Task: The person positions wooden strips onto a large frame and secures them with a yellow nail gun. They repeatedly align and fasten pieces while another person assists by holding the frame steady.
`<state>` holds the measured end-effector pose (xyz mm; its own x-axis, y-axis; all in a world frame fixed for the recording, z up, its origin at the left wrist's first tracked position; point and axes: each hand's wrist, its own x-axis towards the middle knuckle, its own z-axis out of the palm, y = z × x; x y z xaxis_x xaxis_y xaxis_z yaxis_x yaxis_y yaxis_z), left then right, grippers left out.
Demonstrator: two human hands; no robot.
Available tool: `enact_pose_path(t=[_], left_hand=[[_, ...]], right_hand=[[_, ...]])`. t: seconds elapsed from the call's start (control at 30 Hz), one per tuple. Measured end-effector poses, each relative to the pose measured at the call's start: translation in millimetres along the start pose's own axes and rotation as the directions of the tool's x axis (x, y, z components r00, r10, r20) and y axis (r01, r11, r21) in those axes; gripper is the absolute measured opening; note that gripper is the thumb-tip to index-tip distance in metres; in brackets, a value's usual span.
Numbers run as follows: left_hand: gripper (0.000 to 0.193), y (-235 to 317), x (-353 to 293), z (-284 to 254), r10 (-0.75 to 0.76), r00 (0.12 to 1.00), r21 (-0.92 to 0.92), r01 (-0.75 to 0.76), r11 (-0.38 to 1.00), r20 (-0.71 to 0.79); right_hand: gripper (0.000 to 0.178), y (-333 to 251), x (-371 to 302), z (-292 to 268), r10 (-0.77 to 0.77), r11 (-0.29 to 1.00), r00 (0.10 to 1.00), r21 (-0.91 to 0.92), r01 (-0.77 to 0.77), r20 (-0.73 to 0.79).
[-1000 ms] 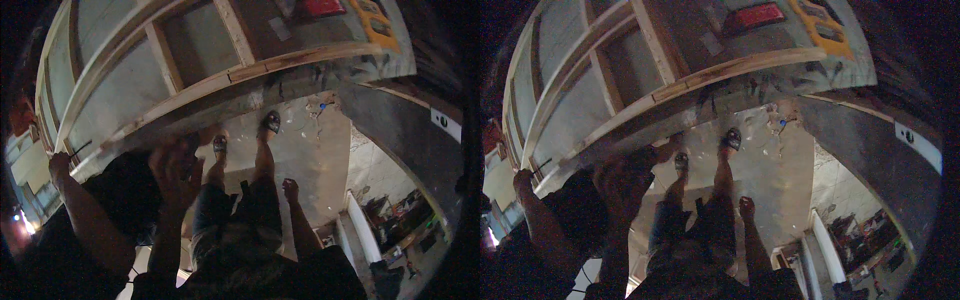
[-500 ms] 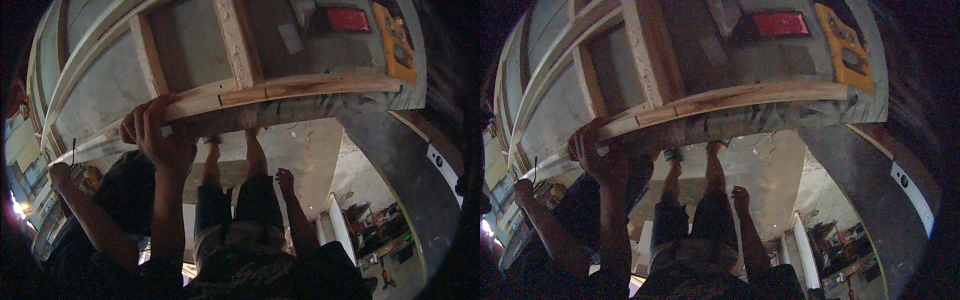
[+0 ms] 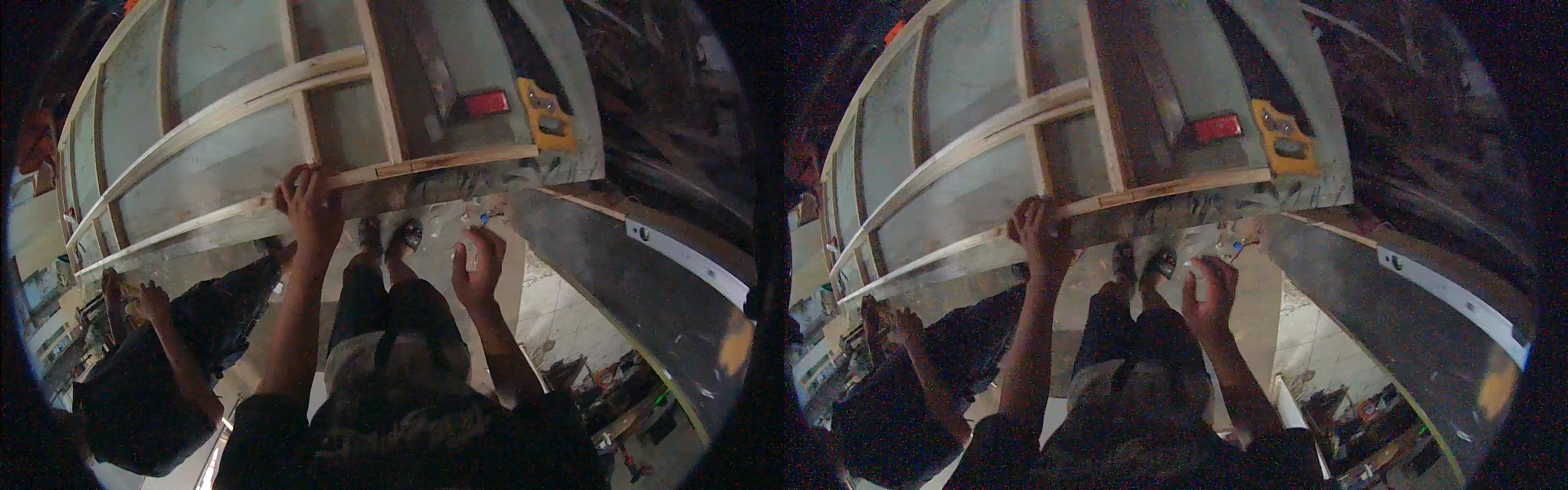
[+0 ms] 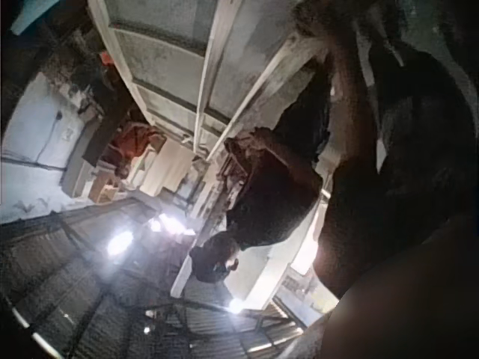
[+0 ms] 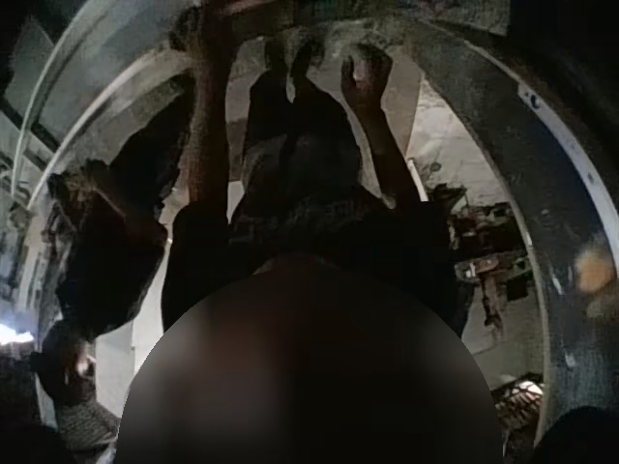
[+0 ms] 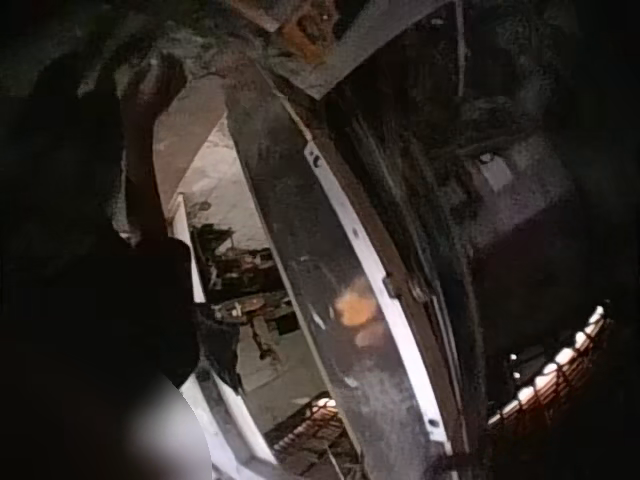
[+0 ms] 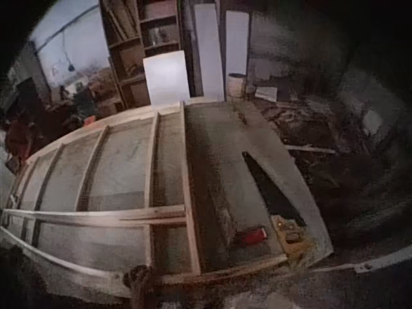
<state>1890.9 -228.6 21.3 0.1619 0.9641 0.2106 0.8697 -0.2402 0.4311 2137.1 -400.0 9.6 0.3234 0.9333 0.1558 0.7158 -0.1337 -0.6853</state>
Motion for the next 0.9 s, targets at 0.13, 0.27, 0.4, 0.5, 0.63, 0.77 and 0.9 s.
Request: enact_pose_path(t=[0.13,0.27,0.4,0.5,0.63,0.77,0.9], left_hand=[[0.040,-16.9,-8.3,15.6,0.061,0.998,0.044,-0.062,0.997,0.027],[0.044,-29.6,-10.1,19.7,0.169,0.984,0.014,-0.170,0.985,0.049],[0.047,-13.2,-3.4,1.9,0.160,0.973,0.027,-0.167,0.986,0.167],[0.038,22.3,11.8,-2.8,0.260,0.951,-0.053,-0.255,0.965,0.165],[0.031,47.5,35.0,10.9,0.256,0.936,-0.032,-0.256,0.966,0.244],[0.030,44.3,34.7,25.4,0.316,0.940,-0.050,-0.312,0.949,0.131],[0.033,45.4,31.1,23.5,0.338,0.941,0.008,-0.338,0.941,0.004]], right_hand=[[0.038,-82.2,120.2,4.9,-0.173,0.954,0.984,-0.241,0.180,0.050],[0.038,-119.1,172.2,28.5,-0.003,0.900,0.952,-0.415,0.136,0.305],[0.035,-121.5,180.9,47.6,-0.016,0.847,0.906,-0.475,0.237,0.423],[0.035,-110.4,184.5,52.1,0.019,0.897,0.909,-0.409,0.168,0.417],[0.033,-99.0,185.6,50.9,-0.063,0.904,0.917,-0.367,0.220,0.395],[0.034,-98.9,185.3,47.2,-0.030,0.907,0.923,-0.377,0.186,0.383],[0.038,-100.3,200.3,45.1,0.096,0.940,0.856,-0.329,0.090,0.508]])
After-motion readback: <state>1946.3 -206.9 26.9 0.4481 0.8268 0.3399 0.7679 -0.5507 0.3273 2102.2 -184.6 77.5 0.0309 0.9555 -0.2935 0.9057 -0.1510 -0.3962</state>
